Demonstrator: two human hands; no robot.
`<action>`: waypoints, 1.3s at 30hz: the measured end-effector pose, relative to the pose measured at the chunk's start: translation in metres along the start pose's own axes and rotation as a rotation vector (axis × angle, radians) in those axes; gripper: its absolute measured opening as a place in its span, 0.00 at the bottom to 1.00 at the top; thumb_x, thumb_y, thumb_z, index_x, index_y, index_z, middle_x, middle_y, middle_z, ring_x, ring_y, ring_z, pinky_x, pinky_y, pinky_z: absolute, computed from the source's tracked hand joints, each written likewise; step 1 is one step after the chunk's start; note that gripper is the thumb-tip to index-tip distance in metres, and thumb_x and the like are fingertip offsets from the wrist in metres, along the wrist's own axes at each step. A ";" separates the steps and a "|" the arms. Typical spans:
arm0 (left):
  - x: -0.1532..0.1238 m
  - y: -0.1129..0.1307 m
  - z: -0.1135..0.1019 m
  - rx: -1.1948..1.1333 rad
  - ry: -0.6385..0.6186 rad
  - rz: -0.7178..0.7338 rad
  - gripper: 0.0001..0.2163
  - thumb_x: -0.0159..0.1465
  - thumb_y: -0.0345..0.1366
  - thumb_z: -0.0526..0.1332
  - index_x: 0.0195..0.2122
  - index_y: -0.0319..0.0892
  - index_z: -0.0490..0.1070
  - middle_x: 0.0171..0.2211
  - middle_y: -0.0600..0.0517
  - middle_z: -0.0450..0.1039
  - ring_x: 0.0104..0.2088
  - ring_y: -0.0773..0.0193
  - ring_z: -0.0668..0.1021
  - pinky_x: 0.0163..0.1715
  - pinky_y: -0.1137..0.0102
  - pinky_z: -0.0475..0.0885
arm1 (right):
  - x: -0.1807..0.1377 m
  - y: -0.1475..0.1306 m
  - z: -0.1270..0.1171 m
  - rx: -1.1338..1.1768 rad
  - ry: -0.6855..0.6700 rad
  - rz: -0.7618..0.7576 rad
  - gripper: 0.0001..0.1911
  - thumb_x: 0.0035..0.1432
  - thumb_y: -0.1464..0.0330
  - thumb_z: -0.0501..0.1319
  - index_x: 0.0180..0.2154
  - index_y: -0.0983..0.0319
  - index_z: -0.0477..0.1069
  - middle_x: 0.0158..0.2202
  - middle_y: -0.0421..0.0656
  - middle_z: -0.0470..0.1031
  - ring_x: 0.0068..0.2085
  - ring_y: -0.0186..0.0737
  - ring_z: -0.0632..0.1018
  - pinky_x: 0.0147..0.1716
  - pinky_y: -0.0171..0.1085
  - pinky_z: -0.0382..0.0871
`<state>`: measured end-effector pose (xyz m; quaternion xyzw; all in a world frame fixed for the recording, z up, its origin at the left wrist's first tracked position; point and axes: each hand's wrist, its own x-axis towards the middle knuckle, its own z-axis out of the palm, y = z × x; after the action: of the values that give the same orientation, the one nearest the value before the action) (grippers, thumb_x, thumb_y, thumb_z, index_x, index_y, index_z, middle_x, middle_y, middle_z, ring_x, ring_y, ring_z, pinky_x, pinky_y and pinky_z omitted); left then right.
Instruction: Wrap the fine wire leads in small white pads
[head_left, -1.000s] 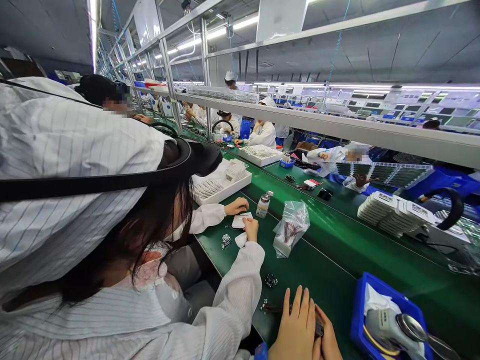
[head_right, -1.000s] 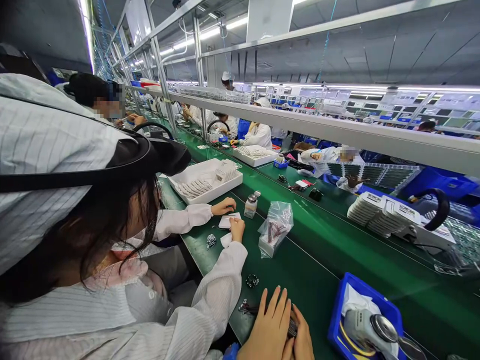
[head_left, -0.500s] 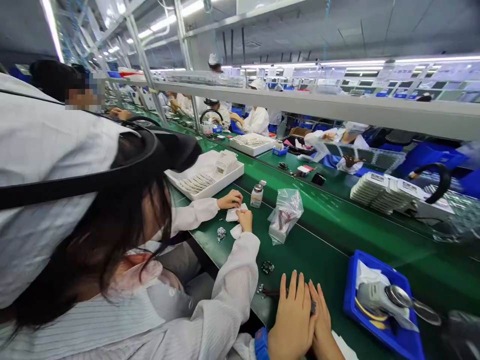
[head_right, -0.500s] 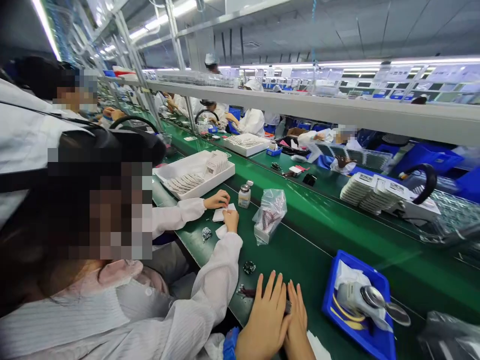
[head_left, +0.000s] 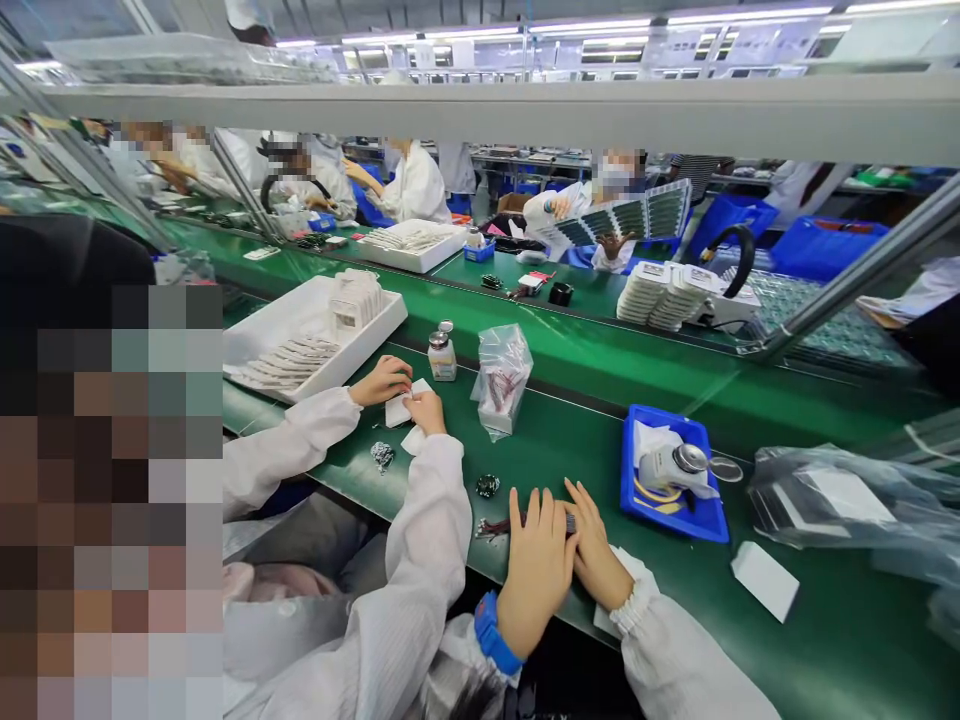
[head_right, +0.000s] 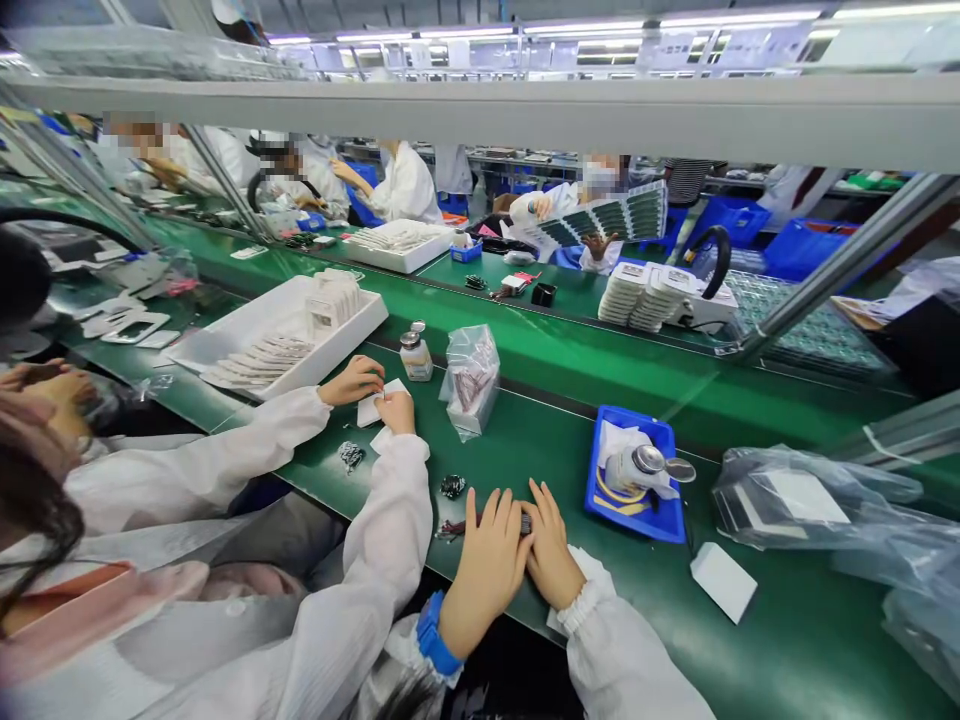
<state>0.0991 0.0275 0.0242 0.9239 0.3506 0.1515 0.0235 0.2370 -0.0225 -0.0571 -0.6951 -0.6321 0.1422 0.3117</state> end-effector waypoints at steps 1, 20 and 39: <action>0.000 0.000 0.001 -0.002 0.002 -0.004 0.21 0.72 0.43 0.49 0.58 0.34 0.68 0.57 0.39 0.71 0.59 0.45 0.70 0.63 0.40 0.56 | 0.001 -0.003 -0.003 0.012 -0.013 0.012 0.22 0.68 0.65 0.48 0.61 0.59 0.59 0.71 0.51 0.49 0.72 0.54 0.47 0.65 0.61 0.54; -0.068 -0.024 0.006 -1.012 -0.072 -0.498 0.31 0.67 0.34 0.56 0.68 0.49 0.42 0.44 0.50 0.74 0.40 0.62 0.79 0.42 0.65 0.77 | 0.018 -0.008 -0.017 0.081 -0.088 -0.047 0.15 0.67 0.56 0.53 0.44 0.59 0.69 0.63 0.53 0.65 0.69 0.55 0.57 0.61 0.59 0.60; -0.042 -0.032 0.018 -0.856 -0.137 -0.279 0.37 0.62 0.27 0.54 0.71 0.42 0.38 0.26 0.60 0.75 0.26 0.68 0.78 0.29 0.75 0.72 | 0.015 -0.012 -0.016 0.010 -0.104 -0.004 0.15 0.68 0.57 0.52 0.48 0.59 0.66 0.64 0.52 0.64 0.68 0.52 0.60 0.61 0.56 0.61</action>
<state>0.0540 0.0256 -0.0091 0.7829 0.3752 0.2168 0.4464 0.2394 -0.0123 -0.0347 -0.6839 -0.6480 0.1806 0.2824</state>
